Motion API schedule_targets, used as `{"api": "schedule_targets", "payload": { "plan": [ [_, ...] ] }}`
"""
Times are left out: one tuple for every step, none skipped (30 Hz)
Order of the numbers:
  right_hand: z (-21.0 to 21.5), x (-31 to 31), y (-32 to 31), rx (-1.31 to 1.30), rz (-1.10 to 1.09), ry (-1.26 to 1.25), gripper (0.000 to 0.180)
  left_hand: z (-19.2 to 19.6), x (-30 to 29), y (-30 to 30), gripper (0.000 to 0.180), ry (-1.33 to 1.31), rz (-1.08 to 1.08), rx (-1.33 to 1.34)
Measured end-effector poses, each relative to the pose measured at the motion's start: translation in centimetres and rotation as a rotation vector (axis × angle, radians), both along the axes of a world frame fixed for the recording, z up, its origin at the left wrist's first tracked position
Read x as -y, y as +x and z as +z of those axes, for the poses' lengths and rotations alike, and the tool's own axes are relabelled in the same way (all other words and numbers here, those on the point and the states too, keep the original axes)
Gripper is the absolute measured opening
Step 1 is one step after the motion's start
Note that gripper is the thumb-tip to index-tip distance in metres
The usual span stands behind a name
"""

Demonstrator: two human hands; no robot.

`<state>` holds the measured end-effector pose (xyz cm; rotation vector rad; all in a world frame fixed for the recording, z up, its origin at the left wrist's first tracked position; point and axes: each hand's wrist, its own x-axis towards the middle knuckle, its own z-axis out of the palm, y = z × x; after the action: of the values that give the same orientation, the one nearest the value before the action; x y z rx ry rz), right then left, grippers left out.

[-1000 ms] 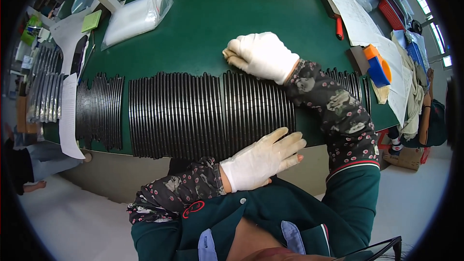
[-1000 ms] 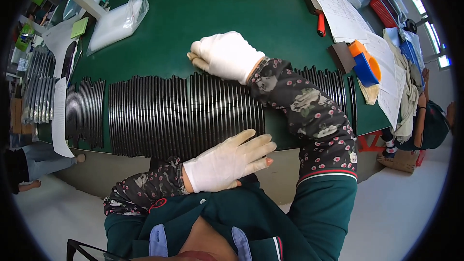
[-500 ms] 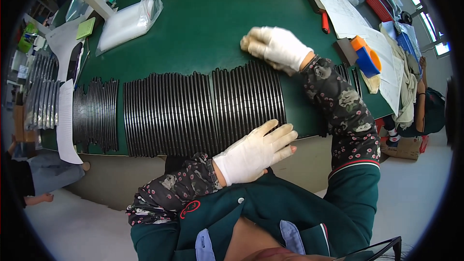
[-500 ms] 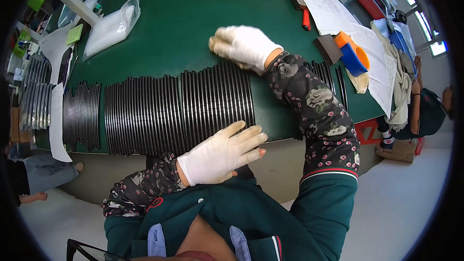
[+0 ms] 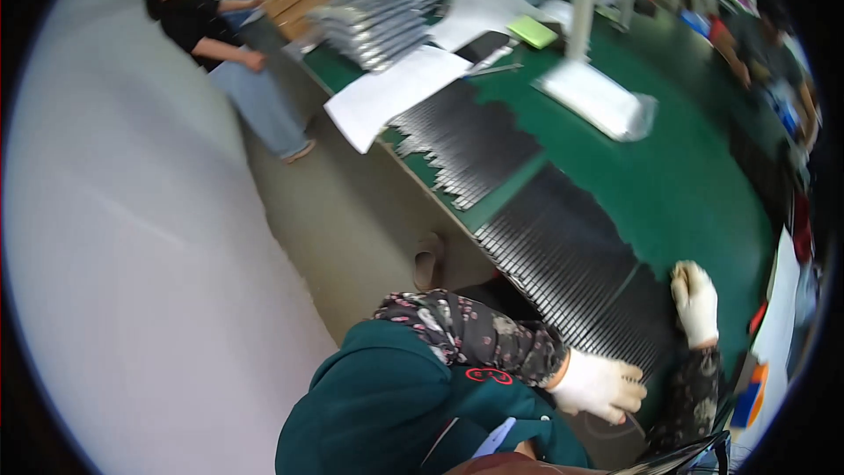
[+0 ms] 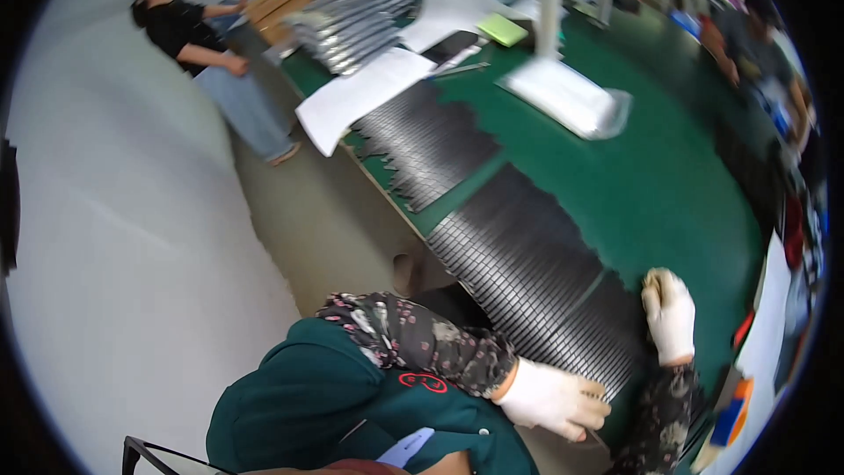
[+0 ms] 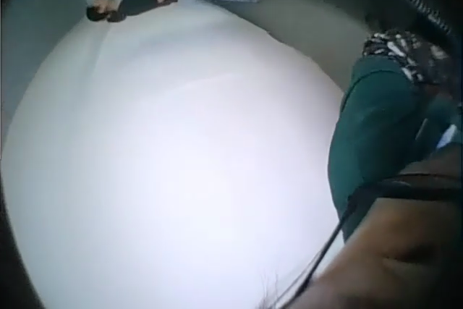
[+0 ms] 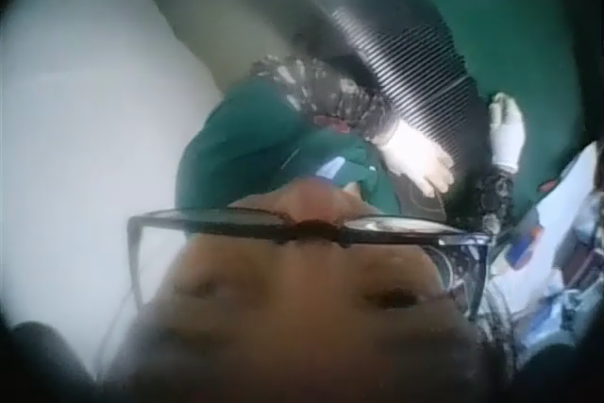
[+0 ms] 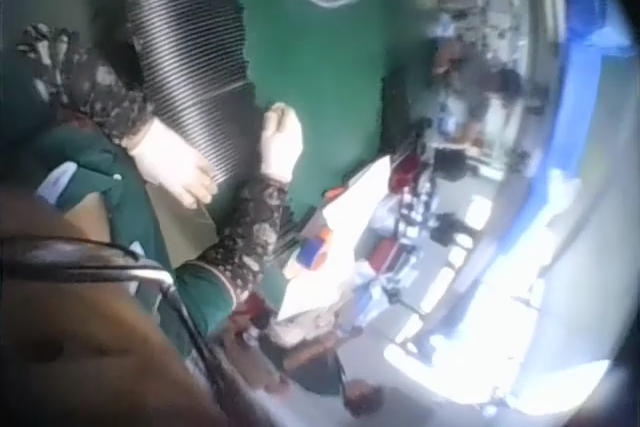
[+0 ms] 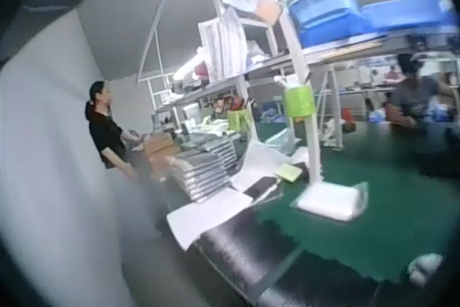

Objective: The person is wiping down and organizing black industrial rods on a green workbench.

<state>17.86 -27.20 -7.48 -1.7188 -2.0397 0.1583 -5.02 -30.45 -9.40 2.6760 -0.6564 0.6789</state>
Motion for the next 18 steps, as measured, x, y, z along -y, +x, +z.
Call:
{"api": "schedule_targets", "payload": {
  "plan": [
    [-0.1,-0.1,0.0,0.0,0.006,-0.022,0.014,-0.1,0.2,-0.2,0.057,0.052,0.017,0.051],
    [0.0,-0.5,-0.5,-0.035,0.036,-0.034,0.013,-0.4,0.3,-0.2,0.062,0.089,0.046,0.02],
    [0.3,-0.6,-1.1,-0.066,0.054,-0.053,0.012,-0.6,0.4,-0.4,0.062,0.107,0.068,0.019],
    [0.5,-0.7,-1.5,-0.07,0.061,-0.057,0.011,-0.6,0.5,-0.3,0.061,0.112,0.077,0.004],
    [0.2,-0.9,-0.9,-0.049,0.072,-0.047,0.012,-0.5,0.5,-0.3,0.061,0.118,0.076,-0.009],
    [0.1,-0.8,-0.6,-0.051,0.067,-0.039,0.012,-0.6,0.7,-0.1,0.061,0.127,0.086,-0.001],
    [-0.1,-0.8,-0.4,-0.051,0.056,-0.036,0.012,-1.1,0.6,0.2,0.061,0.12,0.073,0.036],
    [-0.4,-0.8,-0.3,-0.042,0.058,-0.034,0.012,-1.6,0.4,0.4,0.062,0.112,0.057,0.071],
    [-0.6,-0.8,-0.1,-0.052,0.028,-0.027,0.013,-1.4,0.4,0.5,0.062,0.116,0.063,0.076],
    [-0.6,-0.9,0.0,-0.063,-0.003,-0.021,0.014,-1.3,0.5,0.6,0.063,0.123,0.043,0.145],
    [-0.5,-1.1,0.1,-0.058,0.0,-0.019,0.014,-1.2,0.5,0.7,0.065,0.129,0.022,0.213],
    [-0.4,-1.0,0.2,-0.06,-0.014,-0.044,0.014,0.0,0.4,-0.2,0.064,0.104,0.025,0.205],
    [-0.3,-1.1,0.2,-0.059,-0.022,-0.071,0.015,0.3,-0.1,-0.9,0.064,0.104,0.028,0.209],
    [-0.4,-1.2,0.5,-0.055,-0.02,-0.071,0.015,0.5,-0.6,-1.5,0.063,0.088,0.075,0.139],
    [-0.7,-1.3,0.8,-0.034,-0.017,-0.054,0.015,0.7,-1.2,-2.2,0.062,0.072,0.119,0.068],
    [-0.9,-1.4,1.0,-0.014,-0.015,-0.038,0.015,0.6,-2.0,-2.8,0.064,0.031,0.162,0.036],
    [-0.9,-1.3,1.1,-0.011,-0.014,-0.038,0.015,0.0,-2.7,-3.6,0.069,0.051,0.236,0.038],
    [-1.0,-1.3,1.2,-0.02,-0.031,-0.051,0.015,-0.2,-3.4,-4.4,0.07,0.071,0.298,0.087]
  ]
}}
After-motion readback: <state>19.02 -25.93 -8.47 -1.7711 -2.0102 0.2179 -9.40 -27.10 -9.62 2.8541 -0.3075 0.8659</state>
